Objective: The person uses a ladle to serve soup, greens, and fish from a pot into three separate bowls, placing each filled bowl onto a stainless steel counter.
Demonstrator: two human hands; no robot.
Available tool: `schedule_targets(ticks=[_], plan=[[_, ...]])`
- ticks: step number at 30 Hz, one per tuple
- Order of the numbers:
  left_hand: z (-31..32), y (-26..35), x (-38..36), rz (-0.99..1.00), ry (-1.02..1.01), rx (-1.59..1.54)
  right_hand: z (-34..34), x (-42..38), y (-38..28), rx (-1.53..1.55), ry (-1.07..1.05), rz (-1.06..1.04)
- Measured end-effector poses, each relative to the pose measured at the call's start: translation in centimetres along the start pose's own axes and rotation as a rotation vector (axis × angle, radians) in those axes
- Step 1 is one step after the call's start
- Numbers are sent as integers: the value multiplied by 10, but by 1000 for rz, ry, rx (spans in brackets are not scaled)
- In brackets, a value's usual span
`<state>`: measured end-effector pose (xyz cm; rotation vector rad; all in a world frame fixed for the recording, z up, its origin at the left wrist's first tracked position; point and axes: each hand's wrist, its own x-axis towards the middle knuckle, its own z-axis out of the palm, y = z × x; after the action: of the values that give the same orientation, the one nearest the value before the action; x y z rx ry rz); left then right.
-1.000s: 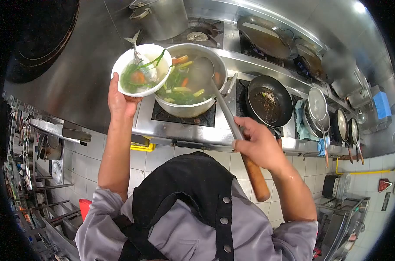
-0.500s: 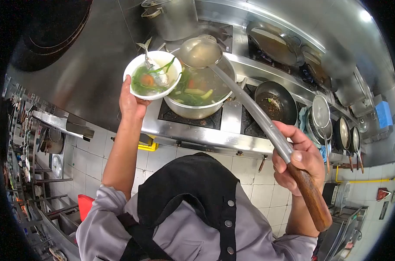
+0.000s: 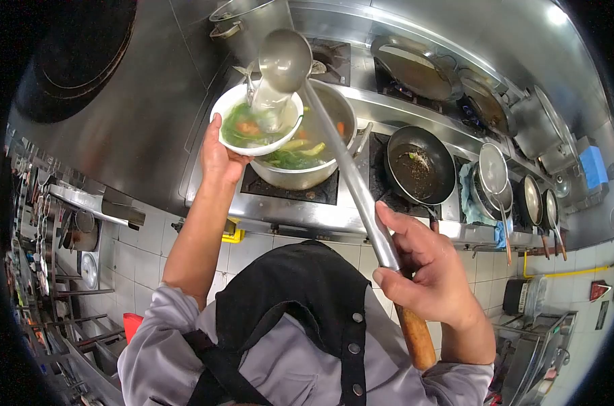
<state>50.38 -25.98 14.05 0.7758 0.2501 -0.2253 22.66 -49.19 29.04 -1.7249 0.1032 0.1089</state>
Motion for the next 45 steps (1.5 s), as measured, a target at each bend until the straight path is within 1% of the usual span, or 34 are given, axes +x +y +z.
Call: schedule_targets(ticks=[2,3,5,7,9,10,12,13,15,18,19,21,23,27,29,31,32,34,36,37,39,41,43,45], plan=[[2,0,-1,2,14,14,-5,-2,7,-254,47,-113],[1,-1,1,4,4,8,-6,-1,10,-253,50,-113],[-3,-2,4,5,-8,3,-8,2,14,-347,134,-141],[-5,-2,6,2,-36,11,-11,6,20,-329,163,-123],[-4,-1,4,3,-44,11,-17,10,27,-169,143,-85],[-3,0,3,4,-49,10,-18,10,25,-168,144,-86],[-3,0,2,9,-54,13,-19,10,17,52,104,89],[-4,1,2,13,-58,17,-19,9,15,54,104,90],[-6,2,2,15,-57,24,-19,6,8,167,84,149],[-3,4,-1,23,-27,50,-19,-2,-3,226,110,122],[-3,4,-2,28,2,66,-18,-4,-3,269,150,62],[-9,4,2,18,-17,62,-16,-9,-15,400,171,28],[-13,3,4,8,-39,54,-14,-14,-15,374,166,13],[-10,3,-1,20,-9,20,-7,-20,-13,289,128,-11],[-12,5,0,21,10,11,-5,-23,-9,184,144,31],[-14,6,2,14,-2,-13,-3,-29,-7,163,173,45],[-14,7,2,9,-2,-14,-5,-33,-6,156,169,86],[-15,10,0,30,-58,-11,0,-38,-10,149,171,130],[-20,10,4,44,-57,-9,16,-43,-25,291,287,178],[-22,10,5,64,-54,-7,15,-47,-30,292,290,180],[-26,13,7,77,-48,1,16,-56,-37,405,264,174],[-28,16,5,90,-44,7,20,-60,-33,384,331,114],[-29,21,0,74,-45,10,16,-64,-30,597,213,51],[-32,21,-2,62,-34,-8,22,-65,-20,587,207,33]])
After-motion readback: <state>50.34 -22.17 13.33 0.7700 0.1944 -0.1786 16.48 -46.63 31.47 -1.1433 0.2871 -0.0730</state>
